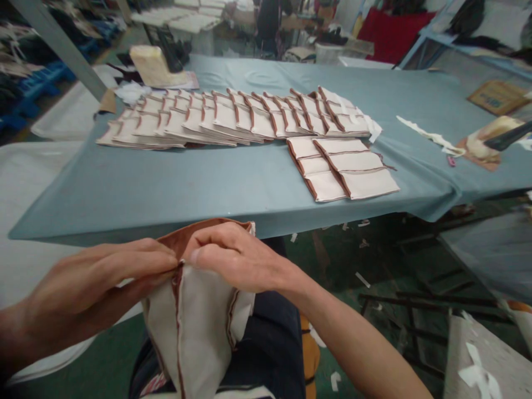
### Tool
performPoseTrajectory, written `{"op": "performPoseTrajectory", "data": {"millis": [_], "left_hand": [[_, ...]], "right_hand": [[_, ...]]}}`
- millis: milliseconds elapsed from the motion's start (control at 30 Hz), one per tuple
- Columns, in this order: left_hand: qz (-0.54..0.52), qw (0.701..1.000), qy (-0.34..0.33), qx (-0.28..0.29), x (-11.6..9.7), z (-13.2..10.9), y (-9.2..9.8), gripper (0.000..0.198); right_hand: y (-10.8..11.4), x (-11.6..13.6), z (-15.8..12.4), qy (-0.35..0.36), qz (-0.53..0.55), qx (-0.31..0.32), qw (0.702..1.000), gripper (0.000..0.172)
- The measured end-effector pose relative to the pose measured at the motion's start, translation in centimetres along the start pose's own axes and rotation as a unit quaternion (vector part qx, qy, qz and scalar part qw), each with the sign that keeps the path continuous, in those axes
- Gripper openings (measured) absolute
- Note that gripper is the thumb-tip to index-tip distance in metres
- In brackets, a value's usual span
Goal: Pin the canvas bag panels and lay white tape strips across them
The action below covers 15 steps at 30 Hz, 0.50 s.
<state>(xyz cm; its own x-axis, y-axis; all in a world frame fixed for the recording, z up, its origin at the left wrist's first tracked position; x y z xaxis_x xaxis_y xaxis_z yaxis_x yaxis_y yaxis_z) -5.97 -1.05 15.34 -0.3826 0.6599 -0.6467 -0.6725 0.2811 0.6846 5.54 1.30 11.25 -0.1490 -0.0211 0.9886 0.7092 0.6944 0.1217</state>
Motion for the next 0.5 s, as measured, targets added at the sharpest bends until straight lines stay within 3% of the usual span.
{"op": "performPoseTrajectory", "data": {"millis": [133,267,500], "left_hand": [[0.000,0.999,0.040,-0.015,0.2,0.3,0.0,0.017],[-0.035,0.997,0.064,0.006,0.2,0.9,-0.3,0.016],[-0.046,0.997,0.056,0.016,0.6,0.5,-0.3,0.022]], "right_hand": [[0.3,0.9,-0.3,0.020,-0.118,-0.020,0.993,0.006],[0.5,1.8,-0.6,0.022,-0.277,-0.060,0.959,0.014],[-0.4,2.7,-0.2,0.038,-0.315,-0.073,0.945,0.026]]}}
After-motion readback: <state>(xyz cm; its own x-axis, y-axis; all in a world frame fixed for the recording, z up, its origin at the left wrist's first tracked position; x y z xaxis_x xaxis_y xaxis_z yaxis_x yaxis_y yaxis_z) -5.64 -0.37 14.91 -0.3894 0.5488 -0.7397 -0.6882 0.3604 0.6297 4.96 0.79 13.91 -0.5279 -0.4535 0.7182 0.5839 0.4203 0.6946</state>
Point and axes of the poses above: each hand's wrist, its own z-axis towards the middle knuckle, its own y-axis out of the back of the hand, x = y × z, the point moved 10 cm from there along z, towards the middle knuckle, and after that the axes turned 5 degrees about -z, right-handed, at the moved point
